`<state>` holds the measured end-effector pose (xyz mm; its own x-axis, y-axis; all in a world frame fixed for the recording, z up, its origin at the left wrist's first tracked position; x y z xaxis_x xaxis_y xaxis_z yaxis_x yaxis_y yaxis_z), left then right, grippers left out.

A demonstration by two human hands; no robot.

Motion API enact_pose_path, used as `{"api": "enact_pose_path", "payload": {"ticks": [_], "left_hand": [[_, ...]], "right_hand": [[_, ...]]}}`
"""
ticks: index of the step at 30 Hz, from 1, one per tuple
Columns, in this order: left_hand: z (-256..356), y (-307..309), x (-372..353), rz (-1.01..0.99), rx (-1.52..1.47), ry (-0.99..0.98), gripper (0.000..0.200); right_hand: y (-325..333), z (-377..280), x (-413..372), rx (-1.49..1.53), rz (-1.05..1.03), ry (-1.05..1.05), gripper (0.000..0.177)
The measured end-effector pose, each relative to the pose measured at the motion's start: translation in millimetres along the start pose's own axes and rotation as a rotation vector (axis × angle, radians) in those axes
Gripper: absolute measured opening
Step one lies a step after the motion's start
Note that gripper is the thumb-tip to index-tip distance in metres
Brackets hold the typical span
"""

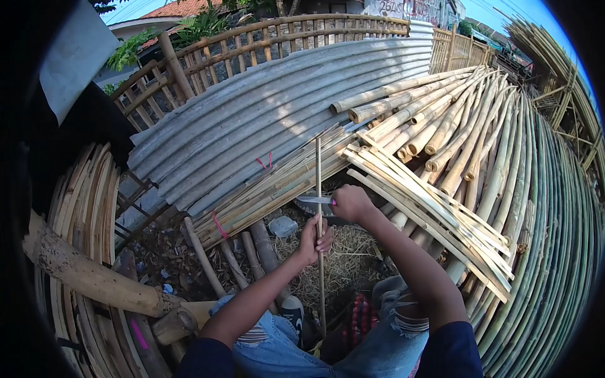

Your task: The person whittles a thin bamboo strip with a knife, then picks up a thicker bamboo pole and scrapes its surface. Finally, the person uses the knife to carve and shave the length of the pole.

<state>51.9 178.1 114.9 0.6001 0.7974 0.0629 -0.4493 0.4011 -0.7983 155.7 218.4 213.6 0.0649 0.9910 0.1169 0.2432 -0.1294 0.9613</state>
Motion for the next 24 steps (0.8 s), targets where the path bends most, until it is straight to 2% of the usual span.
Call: {"api": "enact_pose_path", "payload": {"ticks": [1,3,5,9,11,12,13,19,21,22,24], "left_hand": [[1,0,0,-0.021,-0.014,-0.004,0.044],[-2,2,1,0.003,-0.007,0.005,0.045],[-9,1,3,0.004,-0.045,0.039,0.046],[-14,-3,5,0.001,-0.037,0.042,0.049],[-15,-5,5,-0.009,-0.07,0.04,0.049],[-16,-6,5,-0.034,-0.076,0.038,0.049],[-17,-8,4,-0.059,-0.08,0.035,0.05],[-17,4,-1,-0.026,-0.079,0.021,0.05],[-19,0,-5,-0.05,-0.068,0.058,0.05],[-19,0,-5,-0.049,-0.054,0.057,0.05],[-16,0,-4,-0.056,-0.034,0.059,0.05]], "right_hand": [[-11,-3,-6,-0.043,-0.076,0.069,0.021],[-16,-4,-15,-0.028,-0.099,0.109,0.019],[-10,-2,-18,-0.087,-0.029,0.021,0.018],[-4,4,-13,-0.175,0.048,0.019,0.018],[-2,16,3,-0.107,0.23,-0.063,0.019],[12,26,16,-0.057,0.285,-0.199,0.018],[33,30,25,-0.059,0.245,-0.31,0.019],[30,26,43,-0.098,0.23,-0.311,0.022],[49,44,55,0.043,0.331,-0.58,0.027],[46,56,63,0.16,0.303,-0.673,0.031],[35,60,68,0.208,0.273,-0.664,0.032]]}}
Point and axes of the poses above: each hand's wrist, its own x-axis towards the middle knuckle, its own y-axis out of the back of the hand, z = x × y, the point moved 6 cm from there along x, towards the middle knuckle, and after that the axes turned 15 degrees about -y, right-handed, at the moved point
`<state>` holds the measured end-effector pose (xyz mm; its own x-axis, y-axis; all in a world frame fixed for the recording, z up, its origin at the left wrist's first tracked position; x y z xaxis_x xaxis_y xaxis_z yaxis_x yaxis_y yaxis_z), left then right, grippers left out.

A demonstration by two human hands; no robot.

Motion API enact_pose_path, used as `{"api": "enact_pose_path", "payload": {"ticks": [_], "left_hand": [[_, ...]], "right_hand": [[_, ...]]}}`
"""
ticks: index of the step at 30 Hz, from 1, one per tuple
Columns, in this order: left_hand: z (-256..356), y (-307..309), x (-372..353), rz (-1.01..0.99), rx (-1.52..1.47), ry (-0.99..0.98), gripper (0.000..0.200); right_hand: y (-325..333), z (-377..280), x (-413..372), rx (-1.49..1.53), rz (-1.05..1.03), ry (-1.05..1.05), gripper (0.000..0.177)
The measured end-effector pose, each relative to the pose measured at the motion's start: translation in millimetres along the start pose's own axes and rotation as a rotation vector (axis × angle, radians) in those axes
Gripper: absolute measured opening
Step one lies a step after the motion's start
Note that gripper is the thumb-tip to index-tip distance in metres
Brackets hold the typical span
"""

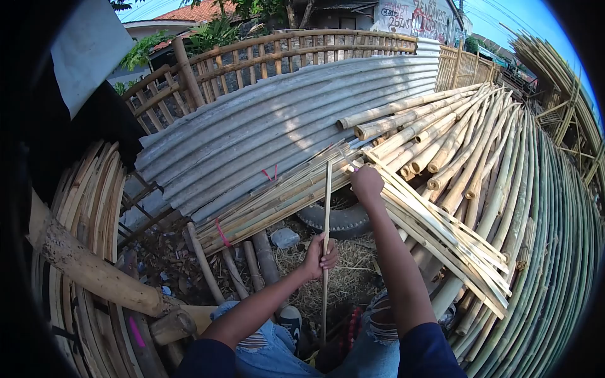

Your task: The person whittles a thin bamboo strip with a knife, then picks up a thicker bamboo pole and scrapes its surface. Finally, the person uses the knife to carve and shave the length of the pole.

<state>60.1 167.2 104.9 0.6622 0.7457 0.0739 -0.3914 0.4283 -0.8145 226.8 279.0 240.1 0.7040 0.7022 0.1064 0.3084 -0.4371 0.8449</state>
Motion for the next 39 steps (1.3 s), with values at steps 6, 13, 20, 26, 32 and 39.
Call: {"api": "enact_pose_path", "payload": {"ticks": [6,13,20,26,32,39], "left_hand": [[7,8,-1,0.001,0.008,-0.025,0.048],[8,2,0,0.004,0.096,-0.047,0.05],[-11,-11,8,-0.066,-0.02,0.046,0.053],[-19,-6,9,-0.058,-0.056,0.068,0.057],[-15,1,6,-0.038,-0.043,0.026,0.057],[-3,12,9,0.065,-0.046,-0.046,0.052]], "right_hand": [[-11,26,-7,0.155,-0.332,0.087,0.036],[3,31,-77,0.01,-0.378,0.585,0.025],[-31,48,-105,-0.198,-0.516,0.721,0.03],[-33,38,-107,-0.447,-0.373,0.74,0.024],[-28,16,-112,-0.602,-0.416,0.649,0.027],[-39,11,-107,-0.606,-0.445,0.578,0.028]]}}
Point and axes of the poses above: each hand's wrist, its own x-axis towards the middle knuckle, its own y-axis out of the back of the hand, z = x × y, the point moved 6 cm from there along x, towards the middle knuckle, and after that the axes turned 15 degrees about -y, right-handed, at the moved point
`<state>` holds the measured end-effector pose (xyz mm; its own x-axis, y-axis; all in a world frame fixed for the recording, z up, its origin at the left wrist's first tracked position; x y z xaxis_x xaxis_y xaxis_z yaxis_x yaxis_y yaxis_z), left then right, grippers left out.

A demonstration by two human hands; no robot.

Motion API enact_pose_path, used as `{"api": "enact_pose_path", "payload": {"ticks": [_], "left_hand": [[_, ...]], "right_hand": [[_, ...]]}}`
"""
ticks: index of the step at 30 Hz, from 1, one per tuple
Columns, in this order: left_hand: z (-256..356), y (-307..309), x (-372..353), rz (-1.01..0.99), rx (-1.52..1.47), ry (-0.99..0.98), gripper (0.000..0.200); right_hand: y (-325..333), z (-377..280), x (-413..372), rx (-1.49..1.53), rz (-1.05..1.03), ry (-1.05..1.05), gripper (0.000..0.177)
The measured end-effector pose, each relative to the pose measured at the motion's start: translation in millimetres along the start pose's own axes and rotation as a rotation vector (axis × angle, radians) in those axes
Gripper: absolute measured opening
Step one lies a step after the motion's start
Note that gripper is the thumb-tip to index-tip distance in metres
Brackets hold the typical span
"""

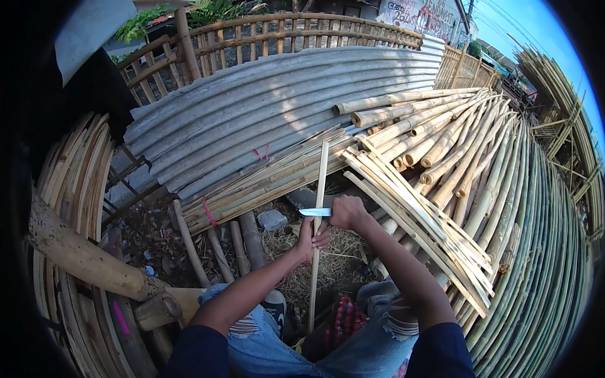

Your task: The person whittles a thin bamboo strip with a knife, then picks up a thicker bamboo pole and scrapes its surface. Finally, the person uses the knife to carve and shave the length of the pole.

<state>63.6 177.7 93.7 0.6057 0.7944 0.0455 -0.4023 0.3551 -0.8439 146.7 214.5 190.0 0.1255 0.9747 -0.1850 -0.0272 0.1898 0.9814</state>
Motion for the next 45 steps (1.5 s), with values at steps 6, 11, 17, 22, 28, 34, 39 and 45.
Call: {"api": "enact_pose_path", "payload": {"ticks": [6,11,17,22,28,34,39,45], "left_hand": [[-1,-5,-5,-0.007,0.055,0.013,0.053],[-11,-11,-8,-0.049,0.026,0.056,0.055],[-15,-14,-7,-0.143,-0.026,0.051,0.056],[3,4,-7,0.102,0.165,-0.023,0.05],[15,17,-5,0.233,0.32,-0.1,0.048],[6,14,-2,0.167,0.301,-0.073,0.047],[1,9,-1,0.148,0.281,-0.051,0.046],[4,-2,-4,0.18,0.382,-0.062,0.045]], "right_hand": [[19,22,16,0.159,0.197,-0.128,0.026],[25,59,55,0.401,0.347,-0.16,0.025],[26,111,76,0.54,0.408,-0.153,0.031],[37,73,24,0.646,0.22,-0.226,0.038],[-49,123,49,0.816,-0.317,-0.489,0.037],[-9,97,22,0.389,0.174,-0.391,0.027],[15,56,-3,0.577,0.221,-0.055,0.021],[-23,26,0,0.292,0.142,0.219,0.017]]}}
Point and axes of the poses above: each hand's wrist, its own x-axis towards the middle knuckle, its own y-axis out of the back of the hand, z = x × y, the point moved 6 cm from there along x, towards the middle knuckle, and after that the axes turned 15 degrees about -y, right-handed, at the moved point
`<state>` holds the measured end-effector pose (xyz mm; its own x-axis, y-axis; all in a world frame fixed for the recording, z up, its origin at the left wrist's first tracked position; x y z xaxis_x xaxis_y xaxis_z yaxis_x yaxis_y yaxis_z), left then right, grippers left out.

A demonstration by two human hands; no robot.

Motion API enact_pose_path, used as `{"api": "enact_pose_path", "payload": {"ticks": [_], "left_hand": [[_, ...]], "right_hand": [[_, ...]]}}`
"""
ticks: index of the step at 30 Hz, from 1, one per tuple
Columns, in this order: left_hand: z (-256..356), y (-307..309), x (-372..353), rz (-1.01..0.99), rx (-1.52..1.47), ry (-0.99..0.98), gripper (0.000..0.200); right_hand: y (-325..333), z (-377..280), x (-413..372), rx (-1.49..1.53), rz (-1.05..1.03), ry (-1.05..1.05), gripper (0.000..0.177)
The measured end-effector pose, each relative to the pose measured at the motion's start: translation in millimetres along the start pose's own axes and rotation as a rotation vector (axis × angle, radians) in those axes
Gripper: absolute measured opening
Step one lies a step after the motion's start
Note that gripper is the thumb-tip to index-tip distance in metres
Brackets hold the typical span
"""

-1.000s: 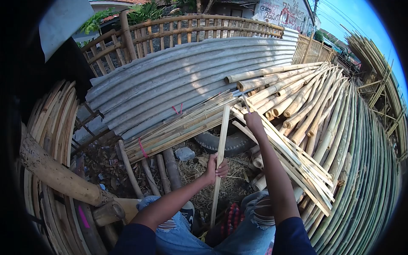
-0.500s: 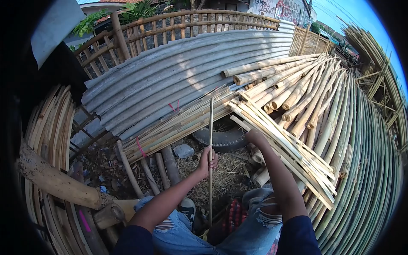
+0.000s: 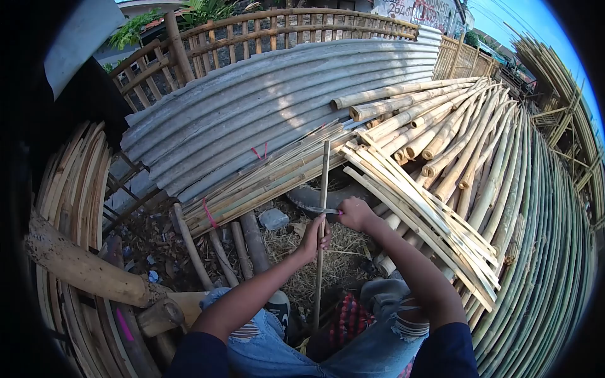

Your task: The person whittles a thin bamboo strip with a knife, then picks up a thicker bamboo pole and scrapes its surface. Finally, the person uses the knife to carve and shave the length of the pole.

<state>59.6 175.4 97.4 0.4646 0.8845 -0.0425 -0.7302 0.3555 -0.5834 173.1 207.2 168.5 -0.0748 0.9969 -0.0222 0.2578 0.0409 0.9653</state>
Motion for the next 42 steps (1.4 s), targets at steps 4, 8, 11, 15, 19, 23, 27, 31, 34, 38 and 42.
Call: {"api": "enact_pose_path", "payload": {"ticks": [4,8,11,15,19,23,27,31,34,38,42], "left_hand": [[-2,6,0,0.076,-0.003,-0.019,0.044],[-2,22,4,0.158,0.038,-0.032,0.043],[-2,21,4,0.162,0.0,-0.037,0.043],[-20,11,-8,0.13,0.054,-0.002,0.042],[-18,10,-5,0.042,0.006,0.023,0.042],[-16,16,-6,0.056,-0.023,0.022,0.042],[-14,18,-7,0.078,0.004,0.035,0.044],[-13,12,-6,0.007,-0.097,0.078,0.048],[-19,6,-2,-0.092,-0.187,0.116,0.052],[-21,-1,-5,-0.146,-0.27,0.154,0.054],[-14,3,-5,-0.162,-0.291,0.139,0.054]], "right_hand": [[2,-5,5,-0.145,0.04,-0.048,0.016],[2,-16,14,-0.181,0.066,-0.081,0.017],[3,-18,27,-0.207,0.096,-0.071,0.019],[67,22,53,0.041,0.516,-0.383,0.028],[48,41,69,0.185,0.379,-0.642,0.033],[28,65,82,0.446,0.485,-0.622,0.035],[49,41,63,0.508,0.38,-0.386,0.032],[40,19,42,0.26,0.259,-0.162,0.025],[30,8,35,0.113,0.24,-0.108,0.021],[33,1,36,-0.052,0.318,-0.081,0.016],[36,-6,46,-0.095,0.359,-0.112,0.017]]}}
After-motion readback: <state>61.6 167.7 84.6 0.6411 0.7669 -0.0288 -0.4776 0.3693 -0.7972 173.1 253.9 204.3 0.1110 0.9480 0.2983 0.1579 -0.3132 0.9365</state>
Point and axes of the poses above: each hand's wrist, its own x-axis towards the middle knuckle, its own y-axis out of the back of the hand, z = x × y, the point moved 6 cm from there along x, towards the middle knuckle, and after that the axes turned 15 degrees about -y, right-handed, at the moved point
